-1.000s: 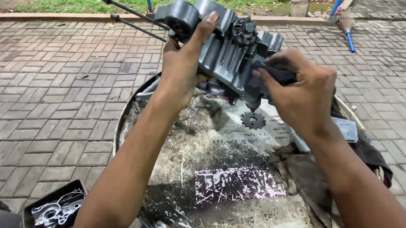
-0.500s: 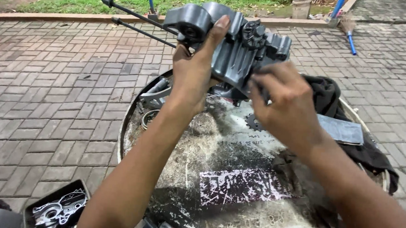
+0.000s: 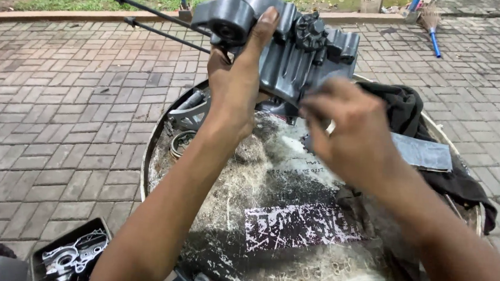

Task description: Scraping residue from an engine casing and wiping it clean with a cloth on a makeshift workbench.

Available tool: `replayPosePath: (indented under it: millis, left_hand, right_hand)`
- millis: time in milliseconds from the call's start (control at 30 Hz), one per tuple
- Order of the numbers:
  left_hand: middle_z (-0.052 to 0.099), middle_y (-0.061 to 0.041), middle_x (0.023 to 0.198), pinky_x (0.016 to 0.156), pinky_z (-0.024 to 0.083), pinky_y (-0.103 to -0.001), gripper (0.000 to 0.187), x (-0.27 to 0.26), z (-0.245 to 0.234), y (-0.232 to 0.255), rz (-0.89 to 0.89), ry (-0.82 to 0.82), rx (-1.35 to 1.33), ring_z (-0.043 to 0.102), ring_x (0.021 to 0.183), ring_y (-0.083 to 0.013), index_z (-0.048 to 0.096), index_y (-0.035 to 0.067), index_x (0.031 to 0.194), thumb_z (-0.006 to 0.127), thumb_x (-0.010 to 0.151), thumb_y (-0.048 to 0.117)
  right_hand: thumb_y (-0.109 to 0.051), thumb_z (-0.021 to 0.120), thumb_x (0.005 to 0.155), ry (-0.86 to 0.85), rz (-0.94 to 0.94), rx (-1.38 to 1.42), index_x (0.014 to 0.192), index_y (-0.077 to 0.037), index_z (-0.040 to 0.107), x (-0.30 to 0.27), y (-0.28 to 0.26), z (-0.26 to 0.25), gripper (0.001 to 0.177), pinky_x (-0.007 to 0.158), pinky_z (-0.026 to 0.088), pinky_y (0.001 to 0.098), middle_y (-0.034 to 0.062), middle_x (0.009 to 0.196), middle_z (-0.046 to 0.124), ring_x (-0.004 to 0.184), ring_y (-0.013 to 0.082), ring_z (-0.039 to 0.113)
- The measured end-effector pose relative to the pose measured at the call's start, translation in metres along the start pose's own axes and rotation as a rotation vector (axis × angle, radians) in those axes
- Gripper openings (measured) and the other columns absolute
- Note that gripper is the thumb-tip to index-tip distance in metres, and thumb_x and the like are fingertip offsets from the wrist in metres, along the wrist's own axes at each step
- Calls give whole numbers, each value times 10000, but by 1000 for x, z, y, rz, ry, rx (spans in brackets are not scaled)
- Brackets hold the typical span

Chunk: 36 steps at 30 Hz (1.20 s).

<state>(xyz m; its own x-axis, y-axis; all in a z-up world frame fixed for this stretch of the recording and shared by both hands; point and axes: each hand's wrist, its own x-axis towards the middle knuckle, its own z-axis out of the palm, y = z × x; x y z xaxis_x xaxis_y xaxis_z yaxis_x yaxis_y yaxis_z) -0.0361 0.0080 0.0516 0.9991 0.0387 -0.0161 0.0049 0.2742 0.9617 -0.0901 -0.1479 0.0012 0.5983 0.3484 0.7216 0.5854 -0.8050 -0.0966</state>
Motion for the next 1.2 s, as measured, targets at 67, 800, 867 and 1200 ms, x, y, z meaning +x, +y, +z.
replayPosePath:
  millis: [67, 800, 867, 1200]
  left_hand:
    - [545, -175, 1496, 1176, 384, -580, 1294, 0, -1, -2, -4, -10, -16, 541, 1404, -308, 356, 118, 1507, 621, 354, 643]
    - [681, -127, 1097, 802, 728, -481, 611, -18, 0, -1, 59, -35, 32, 709, 936, -246, 497, 108, 1055, 618, 571, 461]
    - [680, -129, 1109, 832, 718, -463, 652, -20, 0, 3, 49, -29, 2, 722, 960, -242, 485, 115, 1114, 612, 572, 454]
    - [604, -107, 1044, 869, 659, -463, 482, -18, 0, 4, -25, 5, 77, 609, 893, -210, 445, 107, 1043, 596, 672, 374]
  right_hand:
    - [116, 654, 894, 16, -26, -27, 982, 66, 740, -1, 8, 4, 133, 720, 621, 328, 219, 994, 715, 799, 285, 690]
    - [67, 762, 1021, 39, -52, -125, 979, 81, 742, -10, 1, -19, 48, 665, 529, 385, 209, 983, 690, 822, 282, 635]
    - [103, 713, 956, -41, -38, -55, 935, 49, 741, -7, -5, -21, 65, 680, 571, 360, 201, 979, 712, 816, 266, 664]
    - [109, 773, 988, -44, -53, -102, 995, 88, 751, -8, 5, -21, 32, 689, 574, 380, 223, 1008, 707, 825, 292, 660]
